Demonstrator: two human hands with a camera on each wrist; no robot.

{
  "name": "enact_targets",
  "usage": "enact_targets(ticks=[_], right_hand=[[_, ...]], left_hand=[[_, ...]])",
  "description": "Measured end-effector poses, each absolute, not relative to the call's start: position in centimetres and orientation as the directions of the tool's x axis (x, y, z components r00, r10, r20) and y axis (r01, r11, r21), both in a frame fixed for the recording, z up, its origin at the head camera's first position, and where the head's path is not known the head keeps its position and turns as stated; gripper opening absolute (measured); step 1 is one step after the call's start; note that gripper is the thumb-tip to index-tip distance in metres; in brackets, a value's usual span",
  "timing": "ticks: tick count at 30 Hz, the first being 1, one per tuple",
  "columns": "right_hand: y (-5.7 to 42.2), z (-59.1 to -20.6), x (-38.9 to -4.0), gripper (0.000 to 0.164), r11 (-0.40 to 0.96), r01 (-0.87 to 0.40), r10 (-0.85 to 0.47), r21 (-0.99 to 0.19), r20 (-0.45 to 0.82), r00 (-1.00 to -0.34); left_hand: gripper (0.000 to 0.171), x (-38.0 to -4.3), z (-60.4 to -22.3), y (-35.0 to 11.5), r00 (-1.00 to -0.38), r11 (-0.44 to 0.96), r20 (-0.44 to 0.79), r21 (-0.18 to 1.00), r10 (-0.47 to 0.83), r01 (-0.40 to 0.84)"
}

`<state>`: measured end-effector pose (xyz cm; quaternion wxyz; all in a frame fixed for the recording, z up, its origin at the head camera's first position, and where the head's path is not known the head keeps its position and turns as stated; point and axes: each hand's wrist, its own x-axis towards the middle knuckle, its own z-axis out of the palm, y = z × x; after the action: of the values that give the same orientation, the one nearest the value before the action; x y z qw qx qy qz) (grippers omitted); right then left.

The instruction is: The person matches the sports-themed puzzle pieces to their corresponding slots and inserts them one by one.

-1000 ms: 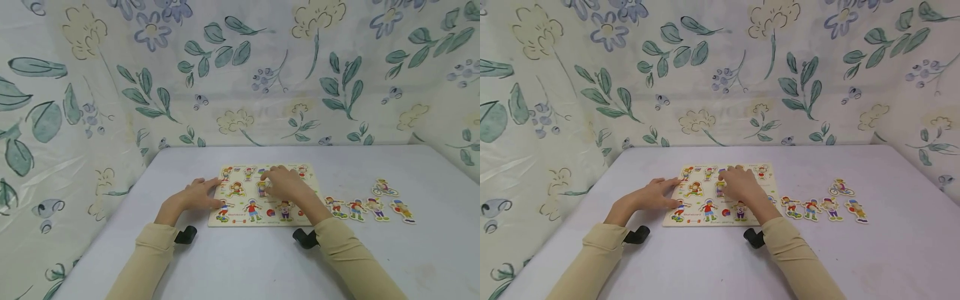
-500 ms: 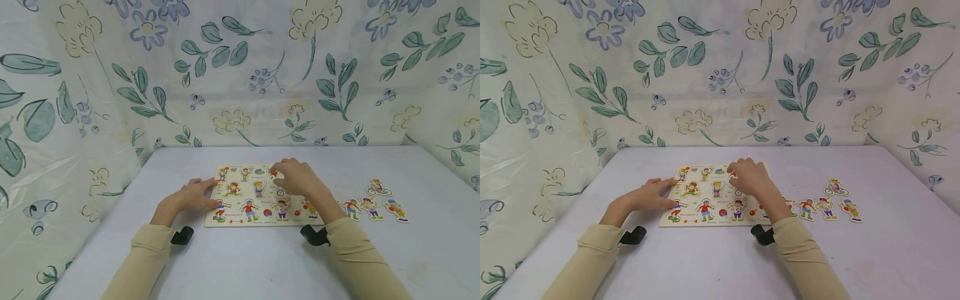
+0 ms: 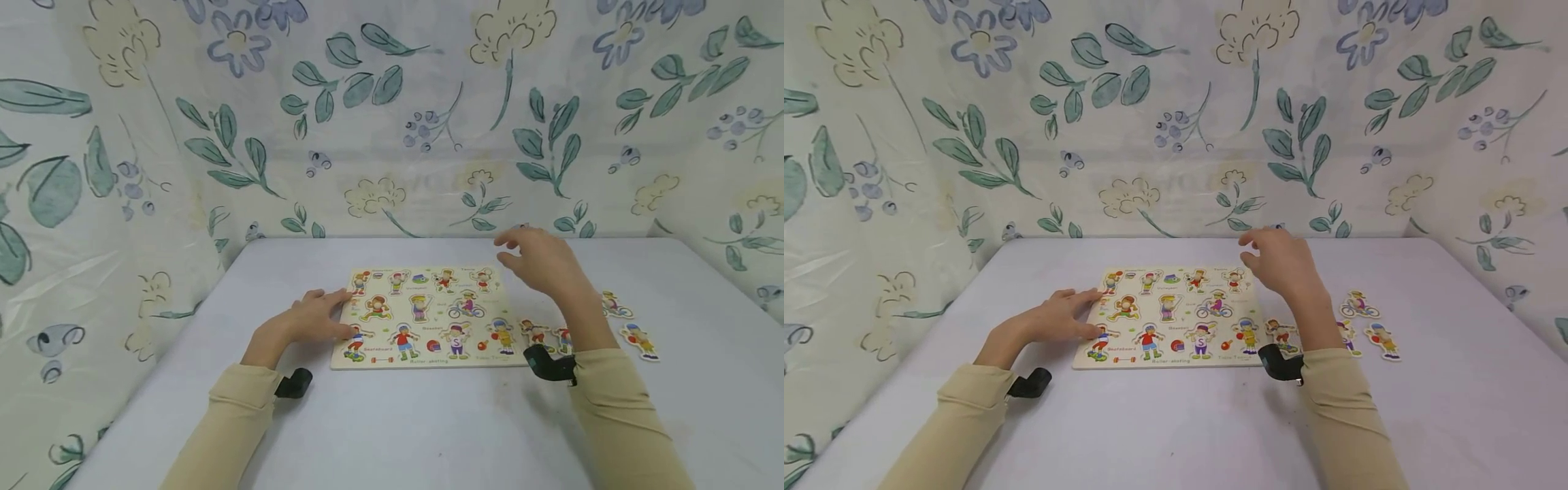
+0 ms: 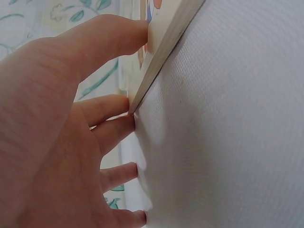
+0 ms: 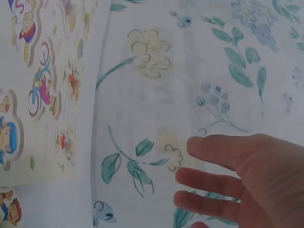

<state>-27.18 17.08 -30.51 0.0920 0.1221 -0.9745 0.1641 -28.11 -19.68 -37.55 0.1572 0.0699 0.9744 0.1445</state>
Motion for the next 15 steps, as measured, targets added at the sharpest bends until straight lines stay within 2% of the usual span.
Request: enact_targets(ticks=[5, 15], right_hand=[[19.2, -30.6, -27.4, 0.032, 0.918, -0.203, -0.143, -0.34, 0.193, -0.971], [24.1, -31.3, -27.3, 0.04, 0.911, -0.05, -0.033, -0.409, 0.05, -0.998]], left_hand=[[0.085, -28.1, -37.5, -19.7, -0.938, 0.947, -0.291, 0.306, 0.188, 0.095], [0.086, -28.1, -37.6, -19.8, -0.937, 0.942, -0.278, 0.315, 0.209, 0.116]])
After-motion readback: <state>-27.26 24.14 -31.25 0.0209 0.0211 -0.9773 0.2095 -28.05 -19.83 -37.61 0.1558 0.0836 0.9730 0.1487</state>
